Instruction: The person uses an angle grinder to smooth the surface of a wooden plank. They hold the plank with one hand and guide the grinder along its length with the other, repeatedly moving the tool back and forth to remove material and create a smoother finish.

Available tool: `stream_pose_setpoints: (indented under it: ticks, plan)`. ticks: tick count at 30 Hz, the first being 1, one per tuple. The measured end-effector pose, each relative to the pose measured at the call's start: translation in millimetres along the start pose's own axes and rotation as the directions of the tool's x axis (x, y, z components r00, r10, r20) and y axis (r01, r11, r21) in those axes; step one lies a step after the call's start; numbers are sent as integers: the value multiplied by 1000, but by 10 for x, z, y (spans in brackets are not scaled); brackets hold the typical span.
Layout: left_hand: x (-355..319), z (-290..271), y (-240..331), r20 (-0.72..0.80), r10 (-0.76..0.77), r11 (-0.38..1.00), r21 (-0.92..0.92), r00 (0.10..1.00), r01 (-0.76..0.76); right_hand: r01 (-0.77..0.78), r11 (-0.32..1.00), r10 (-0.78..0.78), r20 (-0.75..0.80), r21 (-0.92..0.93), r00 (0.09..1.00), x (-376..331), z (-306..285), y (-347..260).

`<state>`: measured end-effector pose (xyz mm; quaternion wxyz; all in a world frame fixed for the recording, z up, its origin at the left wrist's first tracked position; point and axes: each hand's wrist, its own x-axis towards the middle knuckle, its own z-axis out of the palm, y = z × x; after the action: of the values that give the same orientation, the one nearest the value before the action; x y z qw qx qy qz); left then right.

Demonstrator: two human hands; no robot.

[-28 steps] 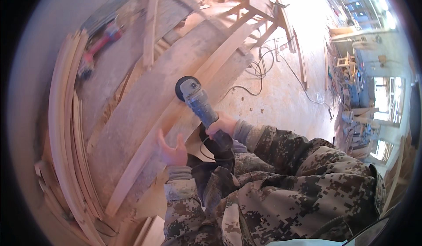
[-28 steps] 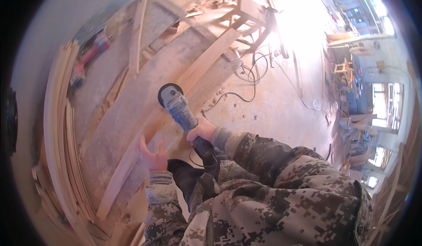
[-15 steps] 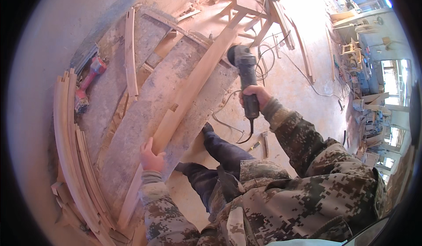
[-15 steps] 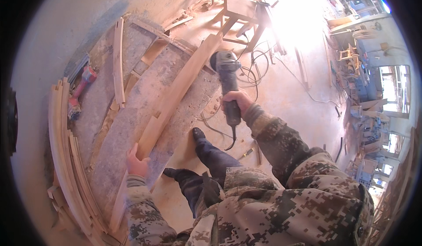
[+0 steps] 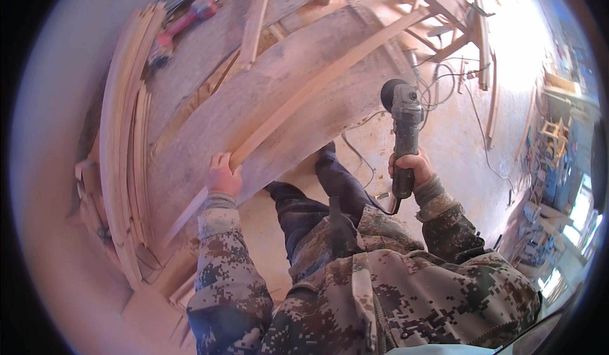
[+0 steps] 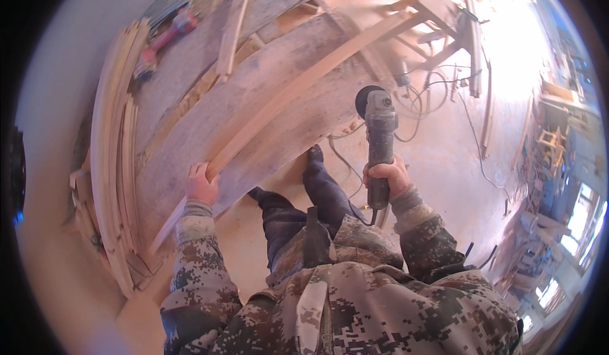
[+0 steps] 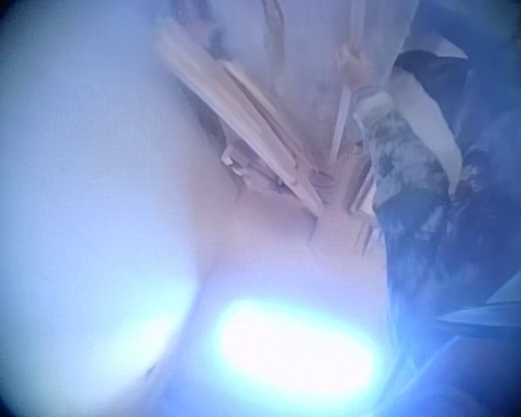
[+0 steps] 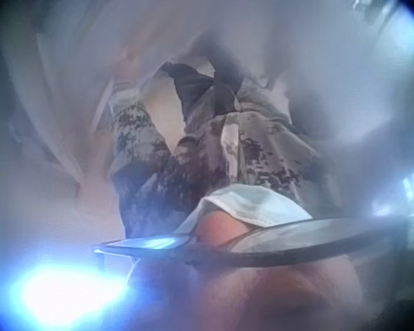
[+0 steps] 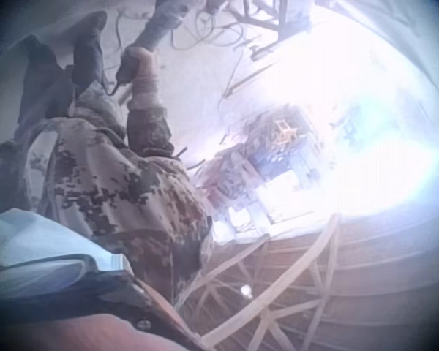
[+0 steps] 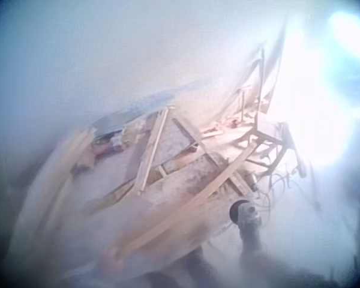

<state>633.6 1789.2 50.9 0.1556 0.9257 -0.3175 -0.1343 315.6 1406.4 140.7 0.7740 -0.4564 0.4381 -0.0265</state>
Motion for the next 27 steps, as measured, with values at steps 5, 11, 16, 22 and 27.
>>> stream_pose_setpoints:
  ticks: [5, 11, 16, 22, 27]
  plan:
    - [-51, 106, 33, -107, -71, 997, -34, 992, 67, -12, 985, 25, 72, -173, 997, 18, 412, -119]
    - [-16, 336, 625, -509, -83, 991, -136, 856, 16, -10, 955, 84, 240, -296, 967, 58, 852, -108]
    - [-479, 269, 1324, -493, -511, 753, -653, 705, 89, -31, 886, 201, 322, -463, 925, 91, 1371, 88]
    - [-746, 37, 1465, 405, -283, -549, -812, 869, 200, -12, 798, 380, 487, -603, 787, 83, 2234, 360]
    - [-980, -231, 845, 432, -428, -639, -765, 794, 72, 49, 747, 446, 554, -663, 703, 36, 2940, 775]
